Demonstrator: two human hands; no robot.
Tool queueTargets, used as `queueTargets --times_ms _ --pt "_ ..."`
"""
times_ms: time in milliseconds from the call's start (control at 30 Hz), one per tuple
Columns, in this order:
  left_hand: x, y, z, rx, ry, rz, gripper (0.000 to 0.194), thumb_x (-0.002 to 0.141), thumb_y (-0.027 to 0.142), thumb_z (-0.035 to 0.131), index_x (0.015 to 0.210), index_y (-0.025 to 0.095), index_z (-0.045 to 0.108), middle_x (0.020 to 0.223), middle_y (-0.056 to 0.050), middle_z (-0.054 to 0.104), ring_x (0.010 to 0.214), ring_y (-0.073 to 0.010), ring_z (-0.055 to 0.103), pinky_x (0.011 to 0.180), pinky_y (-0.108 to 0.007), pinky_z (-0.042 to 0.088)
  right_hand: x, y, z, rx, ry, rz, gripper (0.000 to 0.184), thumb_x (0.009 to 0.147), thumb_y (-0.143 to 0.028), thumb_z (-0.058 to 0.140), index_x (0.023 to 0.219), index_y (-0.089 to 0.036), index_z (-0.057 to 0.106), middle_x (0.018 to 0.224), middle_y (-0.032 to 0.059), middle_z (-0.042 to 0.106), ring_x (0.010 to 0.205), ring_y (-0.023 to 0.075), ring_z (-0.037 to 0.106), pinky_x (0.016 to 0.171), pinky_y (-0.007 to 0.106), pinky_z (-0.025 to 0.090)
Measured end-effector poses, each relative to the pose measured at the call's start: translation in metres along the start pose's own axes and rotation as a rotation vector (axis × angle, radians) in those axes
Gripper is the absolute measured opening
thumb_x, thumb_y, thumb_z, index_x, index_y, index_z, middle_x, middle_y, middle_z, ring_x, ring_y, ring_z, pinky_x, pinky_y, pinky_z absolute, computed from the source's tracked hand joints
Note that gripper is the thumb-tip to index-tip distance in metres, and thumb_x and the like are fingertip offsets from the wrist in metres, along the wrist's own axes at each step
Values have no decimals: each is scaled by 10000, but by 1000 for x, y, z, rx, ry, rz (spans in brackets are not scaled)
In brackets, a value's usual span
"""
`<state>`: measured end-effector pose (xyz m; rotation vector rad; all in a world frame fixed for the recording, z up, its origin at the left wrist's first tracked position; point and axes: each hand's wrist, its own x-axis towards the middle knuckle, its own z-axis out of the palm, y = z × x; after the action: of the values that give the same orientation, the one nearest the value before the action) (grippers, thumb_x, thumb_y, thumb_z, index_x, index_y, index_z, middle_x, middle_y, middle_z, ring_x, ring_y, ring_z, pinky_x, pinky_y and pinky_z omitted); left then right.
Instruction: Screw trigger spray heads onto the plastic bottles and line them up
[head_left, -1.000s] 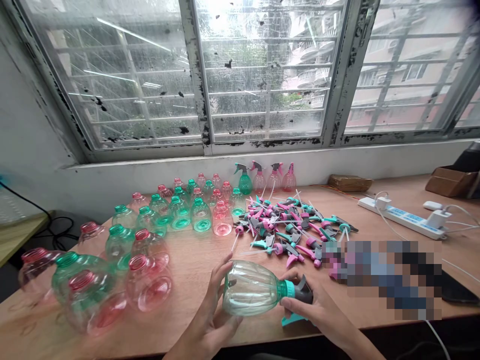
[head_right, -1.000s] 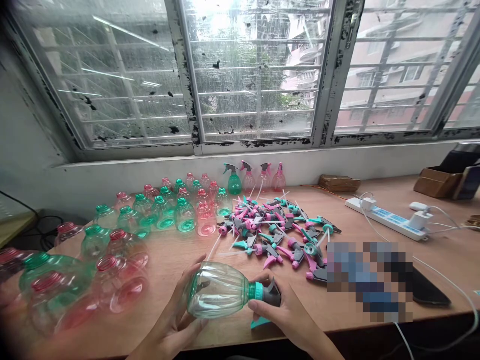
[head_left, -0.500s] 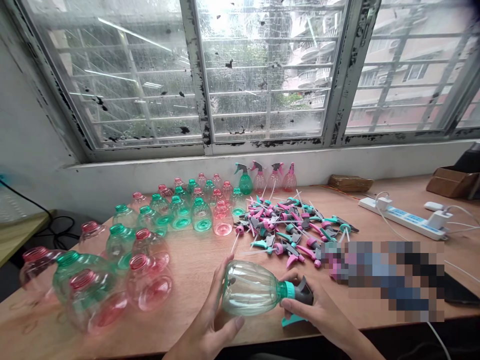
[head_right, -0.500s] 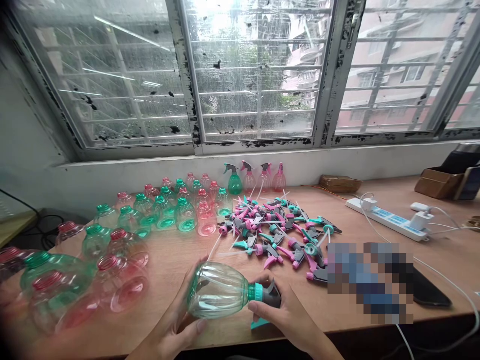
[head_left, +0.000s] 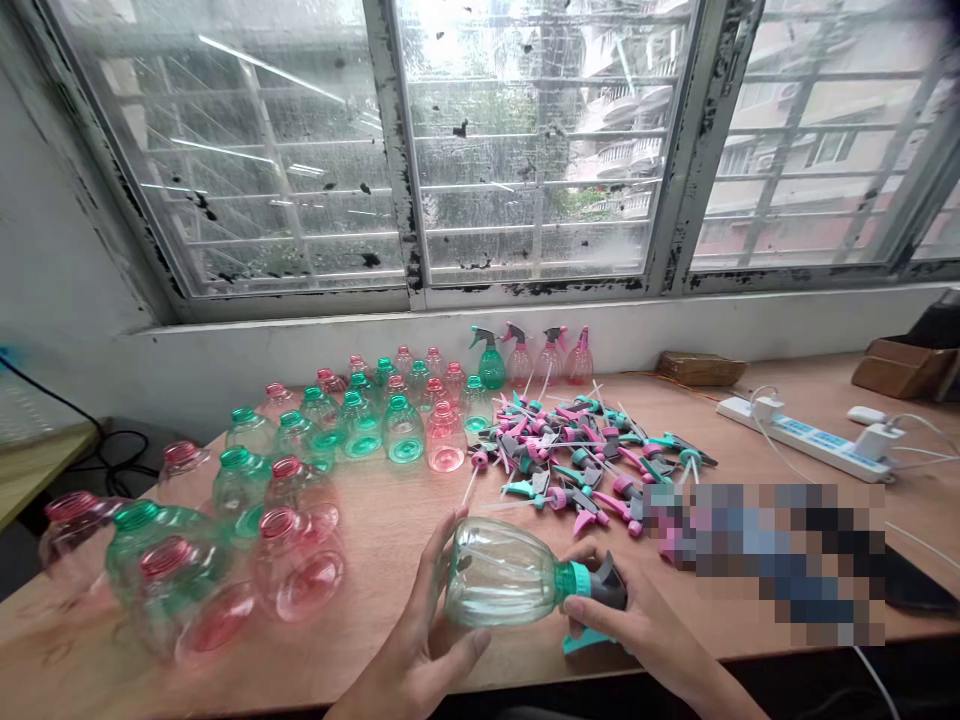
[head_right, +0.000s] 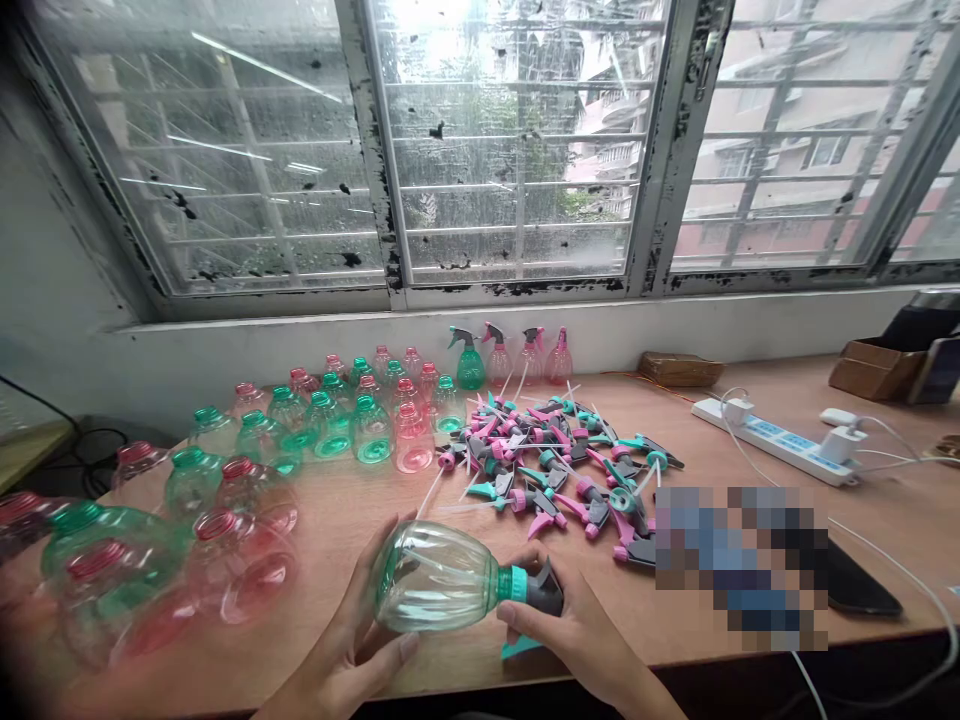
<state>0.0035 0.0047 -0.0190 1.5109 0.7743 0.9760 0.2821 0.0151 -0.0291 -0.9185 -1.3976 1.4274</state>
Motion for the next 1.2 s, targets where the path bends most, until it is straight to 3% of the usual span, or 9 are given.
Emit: queueTargets --times_ms 267,667,900,1000,1200 --pt "1 1 -3 118 -17 30 888 976 416 647 1624 447 41 1748 9 83 1614 -354 11 1307 -567 22 -2 -2 2 -16 -4 -1 387 877 -469 812 1061 -182 631 739 -6 725 711 209 693 720 349 560" --pt "3 5 -3 72 -25 29 922 963 368 674 1616 463 31 1731 -10 151 1597 -357 143 1300 -563 87 0 -1 1 0 -14 -2 391 863 -478 819 1040 -187 628 722 -16 720 697 199 685 714 331 553" --pt "3 2 -3 86 4 51 816 969 362 655 1594 472 143 1737 -3 130 1597 -362 126 1292 -582 71 -1 0 0 2 -1 4 399 862 -465 820 1067 -188 618 718 -16 726 701 204 687 719 335 551" --pt "3 3 -2 79 -10 35 817 974 366 650 1593 472 127 1738 -13 139 1593 -359 142 1287 -598 33 0 -1 0 -2 -6 0 393 873 -465 809 1071 -189 613 715 -19 724 699 198 683 721 331 554" --pt "2 6 0 31 -35 19 856 982 366 648 1600 470 64 1738 -14 157 1596 -328 169 1301 -560 89 0 -2 0 -7 -13 3 393 872 -460 810 1071 -185 613 713 -17 725 700 203 689 721 335 558"
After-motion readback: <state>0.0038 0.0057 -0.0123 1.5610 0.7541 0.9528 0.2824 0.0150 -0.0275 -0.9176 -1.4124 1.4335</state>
